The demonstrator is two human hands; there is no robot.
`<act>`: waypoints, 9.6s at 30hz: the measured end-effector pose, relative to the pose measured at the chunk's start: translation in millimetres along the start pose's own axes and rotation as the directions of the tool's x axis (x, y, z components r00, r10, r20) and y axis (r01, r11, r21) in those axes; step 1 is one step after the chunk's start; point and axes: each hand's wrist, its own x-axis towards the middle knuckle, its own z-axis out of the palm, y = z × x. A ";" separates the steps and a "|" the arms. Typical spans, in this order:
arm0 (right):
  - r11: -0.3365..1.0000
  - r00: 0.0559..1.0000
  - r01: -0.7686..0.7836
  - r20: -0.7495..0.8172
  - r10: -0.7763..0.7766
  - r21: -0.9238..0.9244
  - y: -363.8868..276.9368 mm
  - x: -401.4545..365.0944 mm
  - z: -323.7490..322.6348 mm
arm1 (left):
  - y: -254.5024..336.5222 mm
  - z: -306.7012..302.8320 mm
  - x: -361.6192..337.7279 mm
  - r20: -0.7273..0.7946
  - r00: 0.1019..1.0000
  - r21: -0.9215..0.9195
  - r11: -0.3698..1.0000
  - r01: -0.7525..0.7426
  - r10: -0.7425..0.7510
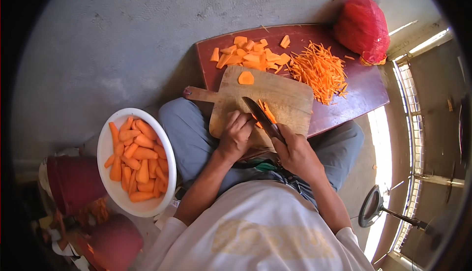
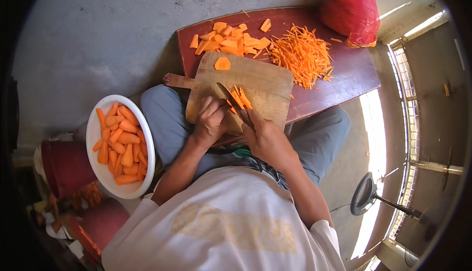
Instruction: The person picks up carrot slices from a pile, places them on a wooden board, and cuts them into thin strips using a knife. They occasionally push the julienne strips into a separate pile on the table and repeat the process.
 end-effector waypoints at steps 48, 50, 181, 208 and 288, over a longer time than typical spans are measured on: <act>0.993 0.999 -0.052 -0.010 0.053 0.107 17.4 -2.4 -1.2 | 6.9 -6.4 8.8 -0.223 0.865 -0.283 0.879 0.384 -0.450; 0.993 1.000 0.002 -0.021 0.000 0.117 32.8 6.2 -17.2 | 7.4 -6.3 7.2 -0.198 0.887 -0.229 0.899 0.373 -0.418; 0.995 0.992 0.034 -0.120 -0.045 -0.091 154.5 84.9 -160.8 | -51.5 -7.0 86.0 0.211 0.925 0.289 0.924 0.249 -0.315; 0.974 0.965 -0.150 -0.189 0.182 0.171 155.4 49.6 -143.2 | -52.0 -5.0 82.3 0.194 0.939 0.279 0.933 0.226 -0.285; 0.606 0.929 -0.142 -0.317 -0.192 -0.783 110.3 -52.1 -120.7 | 7.4 157.8 246.0 0.414 0.907 -0.023 0.997 -0.072 0.075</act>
